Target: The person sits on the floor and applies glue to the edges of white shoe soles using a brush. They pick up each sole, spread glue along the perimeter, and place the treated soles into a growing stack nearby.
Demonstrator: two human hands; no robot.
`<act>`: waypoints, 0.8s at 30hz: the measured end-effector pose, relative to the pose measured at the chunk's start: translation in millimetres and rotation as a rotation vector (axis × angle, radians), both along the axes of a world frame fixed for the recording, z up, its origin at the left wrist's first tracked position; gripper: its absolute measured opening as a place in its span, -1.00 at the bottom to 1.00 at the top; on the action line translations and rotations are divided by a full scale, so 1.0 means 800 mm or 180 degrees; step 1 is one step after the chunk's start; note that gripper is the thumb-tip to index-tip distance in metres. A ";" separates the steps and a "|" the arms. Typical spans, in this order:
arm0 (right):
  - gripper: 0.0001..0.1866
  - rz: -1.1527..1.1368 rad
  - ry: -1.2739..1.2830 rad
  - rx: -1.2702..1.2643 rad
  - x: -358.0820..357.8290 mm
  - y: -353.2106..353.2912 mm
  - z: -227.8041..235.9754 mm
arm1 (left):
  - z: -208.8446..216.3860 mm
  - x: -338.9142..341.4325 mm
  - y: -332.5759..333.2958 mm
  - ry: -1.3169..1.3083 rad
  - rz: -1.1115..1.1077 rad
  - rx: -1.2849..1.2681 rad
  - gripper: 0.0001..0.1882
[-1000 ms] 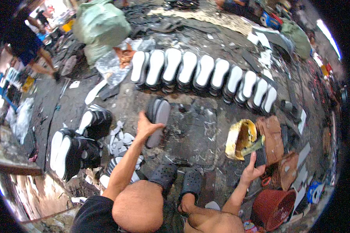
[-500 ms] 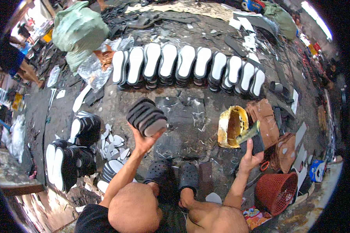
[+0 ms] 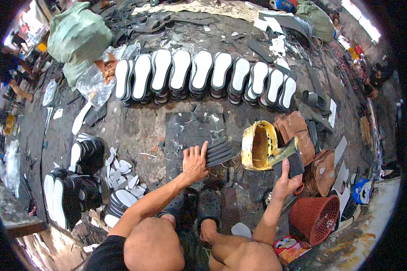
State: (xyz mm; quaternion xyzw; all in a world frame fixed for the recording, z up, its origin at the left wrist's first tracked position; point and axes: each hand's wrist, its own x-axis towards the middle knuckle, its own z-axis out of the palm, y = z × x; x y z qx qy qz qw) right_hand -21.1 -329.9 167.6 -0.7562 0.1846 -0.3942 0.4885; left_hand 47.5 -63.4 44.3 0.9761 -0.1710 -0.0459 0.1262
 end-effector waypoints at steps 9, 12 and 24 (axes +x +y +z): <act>-0.59 0.0950 0.0350 -0.0202 0.073 0.041 0.016 | 0.020 0.075 0.025 0.1078 0.0106 -0.1148 0.26; -0.62 0.0996 0.0562 -0.0224 0.094 0.052 0.013 | 0.012 0.091 0.020 0.1709 0.0265 -0.1108 0.23; -0.65 0.1638 0.0691 -0.0034 0.155 0.100 -0.023 | -0.030 0.077 0.036 0.1643 0.1023 -0.1781 0.13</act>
